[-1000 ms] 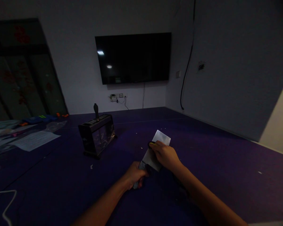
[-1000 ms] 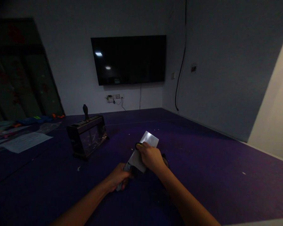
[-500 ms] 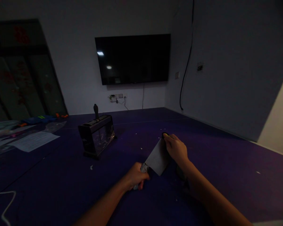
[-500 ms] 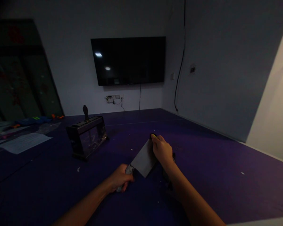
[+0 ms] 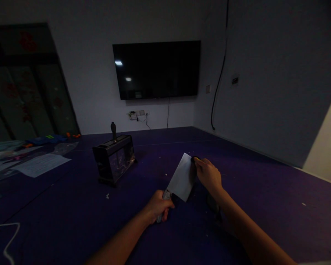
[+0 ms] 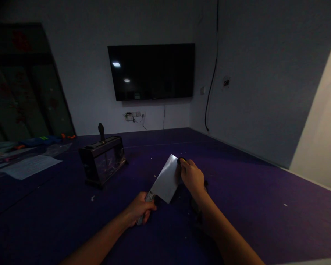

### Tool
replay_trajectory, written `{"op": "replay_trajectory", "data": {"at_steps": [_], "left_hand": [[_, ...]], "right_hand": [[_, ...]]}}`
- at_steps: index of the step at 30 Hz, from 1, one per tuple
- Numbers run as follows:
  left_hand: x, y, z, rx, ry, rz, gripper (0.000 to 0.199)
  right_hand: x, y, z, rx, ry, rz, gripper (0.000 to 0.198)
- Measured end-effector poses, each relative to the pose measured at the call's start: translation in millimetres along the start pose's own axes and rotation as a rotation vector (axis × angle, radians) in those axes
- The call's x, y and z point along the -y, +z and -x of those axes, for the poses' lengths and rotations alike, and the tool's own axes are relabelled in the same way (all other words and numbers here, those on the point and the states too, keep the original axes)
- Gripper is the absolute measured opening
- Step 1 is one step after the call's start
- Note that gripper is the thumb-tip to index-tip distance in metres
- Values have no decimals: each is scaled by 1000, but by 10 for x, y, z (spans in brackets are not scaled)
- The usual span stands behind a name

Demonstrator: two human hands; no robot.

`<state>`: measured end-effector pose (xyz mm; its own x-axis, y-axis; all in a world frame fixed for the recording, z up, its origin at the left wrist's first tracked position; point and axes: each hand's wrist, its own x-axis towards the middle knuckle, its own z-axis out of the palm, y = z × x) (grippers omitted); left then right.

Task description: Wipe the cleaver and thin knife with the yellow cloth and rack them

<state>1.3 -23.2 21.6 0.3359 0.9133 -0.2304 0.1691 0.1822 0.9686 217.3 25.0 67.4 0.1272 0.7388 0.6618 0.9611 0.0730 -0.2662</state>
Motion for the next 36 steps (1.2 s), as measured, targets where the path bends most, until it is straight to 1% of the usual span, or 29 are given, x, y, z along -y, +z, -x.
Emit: {"op": "replay_trajectory", "data": {"at_steps": [7, 10, 16, 21, 25, 30, 36], "left_hand": [[28, -8, -17, 22, 51, 64, 11], [30, -15, -18, -27, 36, 105, 11], [4, -38, -31, -113, 16, 241, 14], [-11, -46, -44, -190, -17, 311, 14], [1, -57, -64, -222, -13, 354, 14], [-8, -79, -78, -246, -16, 389, 20], [-25, -107, -84, -257, -39, 429, 22]], "right_hand": [[-7, 26, 11, -4, -33, 10, 32], [39, 31, 39, 32, -89, 5, 32], [210, 78, 140, 183, -224, -10, 35], [324, 87, 217, 268, -347, -37, 38], [387, 70, 264, 309, -425, -81, 38], [463, 70, 315, 330, -508, -102, 37], [503, 41, 335, 359, -551, -148, 36]]}}
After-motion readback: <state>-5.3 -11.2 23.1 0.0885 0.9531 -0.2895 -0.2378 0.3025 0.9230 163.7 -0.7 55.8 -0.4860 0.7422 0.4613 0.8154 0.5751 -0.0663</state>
